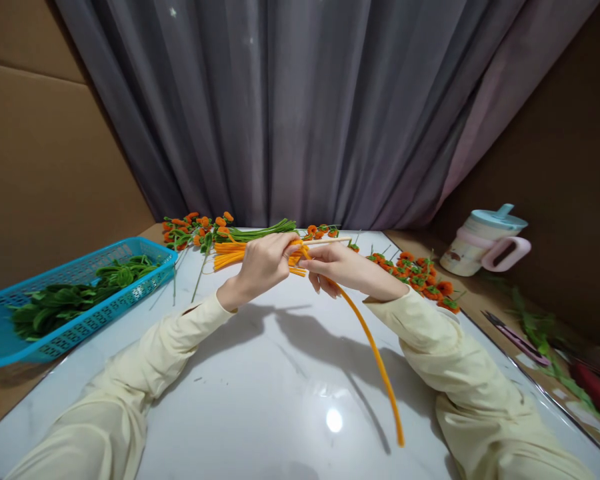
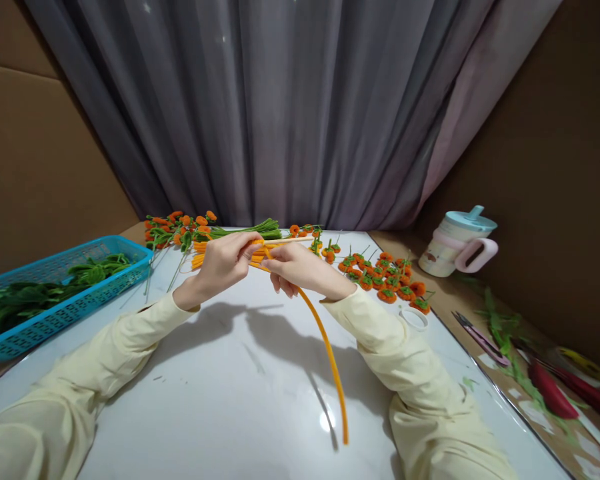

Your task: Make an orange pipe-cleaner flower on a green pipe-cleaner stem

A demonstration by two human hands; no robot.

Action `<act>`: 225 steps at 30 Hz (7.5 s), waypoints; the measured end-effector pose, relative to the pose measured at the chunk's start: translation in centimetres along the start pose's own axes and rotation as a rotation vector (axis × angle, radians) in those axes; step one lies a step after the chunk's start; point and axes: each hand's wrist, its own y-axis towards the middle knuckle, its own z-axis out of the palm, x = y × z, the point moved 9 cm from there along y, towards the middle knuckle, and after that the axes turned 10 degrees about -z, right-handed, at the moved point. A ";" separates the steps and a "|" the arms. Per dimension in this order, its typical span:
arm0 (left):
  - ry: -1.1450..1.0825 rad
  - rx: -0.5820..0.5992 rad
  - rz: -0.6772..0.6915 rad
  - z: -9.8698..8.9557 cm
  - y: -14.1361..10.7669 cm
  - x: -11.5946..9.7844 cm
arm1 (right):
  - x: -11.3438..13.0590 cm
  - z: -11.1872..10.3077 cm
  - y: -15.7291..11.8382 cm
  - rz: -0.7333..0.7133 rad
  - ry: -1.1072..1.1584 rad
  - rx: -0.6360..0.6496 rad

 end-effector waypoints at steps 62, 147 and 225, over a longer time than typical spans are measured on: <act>-0.257 0.069 0.169 -0.6 0.2 -1.4 | 0.2 -1.5 0.0 -0.204 0.395 0.037; -0.631 0.729 -0.321 6.9 -12.1 -0.1 | -8.5 10.0 -5.8 0.188 0.881 0.330; -0.369 1.019 -0.028 8.3 -12.7 -1.2 | -9.3 10.4 -6.6 0.309 0.891 0.457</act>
